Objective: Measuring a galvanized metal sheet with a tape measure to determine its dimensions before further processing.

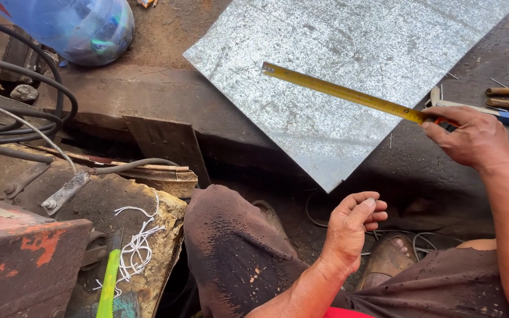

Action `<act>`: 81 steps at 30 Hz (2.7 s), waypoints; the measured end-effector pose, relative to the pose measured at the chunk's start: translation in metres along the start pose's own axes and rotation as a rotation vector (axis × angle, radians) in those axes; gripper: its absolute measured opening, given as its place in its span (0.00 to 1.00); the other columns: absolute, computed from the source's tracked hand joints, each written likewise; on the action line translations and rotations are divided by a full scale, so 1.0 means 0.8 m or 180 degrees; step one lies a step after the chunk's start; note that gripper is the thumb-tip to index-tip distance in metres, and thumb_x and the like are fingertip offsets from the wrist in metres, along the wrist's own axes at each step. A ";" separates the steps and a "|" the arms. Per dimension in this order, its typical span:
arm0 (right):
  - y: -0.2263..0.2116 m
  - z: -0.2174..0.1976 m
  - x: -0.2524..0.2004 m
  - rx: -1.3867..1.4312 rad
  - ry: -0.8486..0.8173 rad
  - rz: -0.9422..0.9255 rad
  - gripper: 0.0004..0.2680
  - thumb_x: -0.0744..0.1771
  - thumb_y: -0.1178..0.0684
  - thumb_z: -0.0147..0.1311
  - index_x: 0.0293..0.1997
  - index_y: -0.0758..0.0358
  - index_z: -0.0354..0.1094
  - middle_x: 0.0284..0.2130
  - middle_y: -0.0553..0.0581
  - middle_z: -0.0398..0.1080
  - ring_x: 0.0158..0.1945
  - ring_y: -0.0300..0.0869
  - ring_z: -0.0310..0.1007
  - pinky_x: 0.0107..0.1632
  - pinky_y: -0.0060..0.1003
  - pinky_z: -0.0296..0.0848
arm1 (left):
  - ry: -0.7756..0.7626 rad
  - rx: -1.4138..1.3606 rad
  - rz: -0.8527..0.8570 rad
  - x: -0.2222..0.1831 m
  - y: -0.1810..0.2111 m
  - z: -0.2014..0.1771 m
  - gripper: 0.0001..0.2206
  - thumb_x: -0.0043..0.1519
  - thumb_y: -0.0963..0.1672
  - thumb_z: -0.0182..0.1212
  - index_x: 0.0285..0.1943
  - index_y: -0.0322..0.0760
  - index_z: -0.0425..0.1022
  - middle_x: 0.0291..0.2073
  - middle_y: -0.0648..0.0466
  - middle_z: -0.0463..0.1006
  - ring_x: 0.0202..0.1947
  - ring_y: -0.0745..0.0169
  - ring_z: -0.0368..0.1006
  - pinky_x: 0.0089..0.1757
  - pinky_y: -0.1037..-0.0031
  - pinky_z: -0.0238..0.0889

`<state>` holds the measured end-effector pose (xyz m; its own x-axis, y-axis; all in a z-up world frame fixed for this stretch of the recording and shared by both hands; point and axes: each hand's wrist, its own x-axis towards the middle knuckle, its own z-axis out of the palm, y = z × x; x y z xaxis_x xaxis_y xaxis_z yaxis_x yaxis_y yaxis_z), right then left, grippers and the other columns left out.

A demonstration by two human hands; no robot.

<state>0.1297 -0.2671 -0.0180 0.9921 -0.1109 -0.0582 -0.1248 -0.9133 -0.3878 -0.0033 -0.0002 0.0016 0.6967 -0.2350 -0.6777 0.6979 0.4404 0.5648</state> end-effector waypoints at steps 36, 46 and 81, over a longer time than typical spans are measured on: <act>0.033 0.016 0.006 -0.0028 0.0431 -0.0063 0.14 0.71 0.41 0.58 0.63 0.46 0.80 0.53 0.54 0.78 0.59 0.47 0.73 0.61 0.40 0.65 | 0.0001 0.0097 0.0035 -0.003 0.002 0.001 0.11 0.66 0.47 0.57 0.53 0.45 0.79 0.42 0.57 0.84 0.40 0.72 0.80 0.40 0.85 0.66; 0.045 0.015 0.006 0.0529 0.0975 -0.0307 0.10 0.77 0.50 0.59 0.67 0.52 0.79 0.49 0.49 0.75 0.72 0.47 0.56 0.70 0.43 0.58 | 0.0047 0.0168 -0.0019 -0.009 0.014 0.005 0.11 0.65 0.47 0.56 0.52 0.45 0.79 0.42 0.58 0.84 0.39 0.73 0.80 0.41 0.85 0.66; -0.017 0.001 0.014 -0.1380 -0.1471 0.1022 0.20 0.66 0.28 0.48 0.66 0.22 0.70 0.62 0.45 0.76 0.63 0.52 0.77 0.59 0.48 0.75 | 0.0019 0.0098 0.0009 -0.004 0.008 0.003 0.11 0.67 0.46 0.57 0.54 0.43 0.79 0.43 0.56 0.84 0.40 0.71 0.80 0.41 0.84 0.68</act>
<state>0.1424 -0.2559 -0.0140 0.7892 -0.3108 -0.5297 -0.2998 -0.9477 0.1093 -0.0008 0.0017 0.0089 0.6978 -0.2285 -0.6789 0.7008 0.4141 0.5809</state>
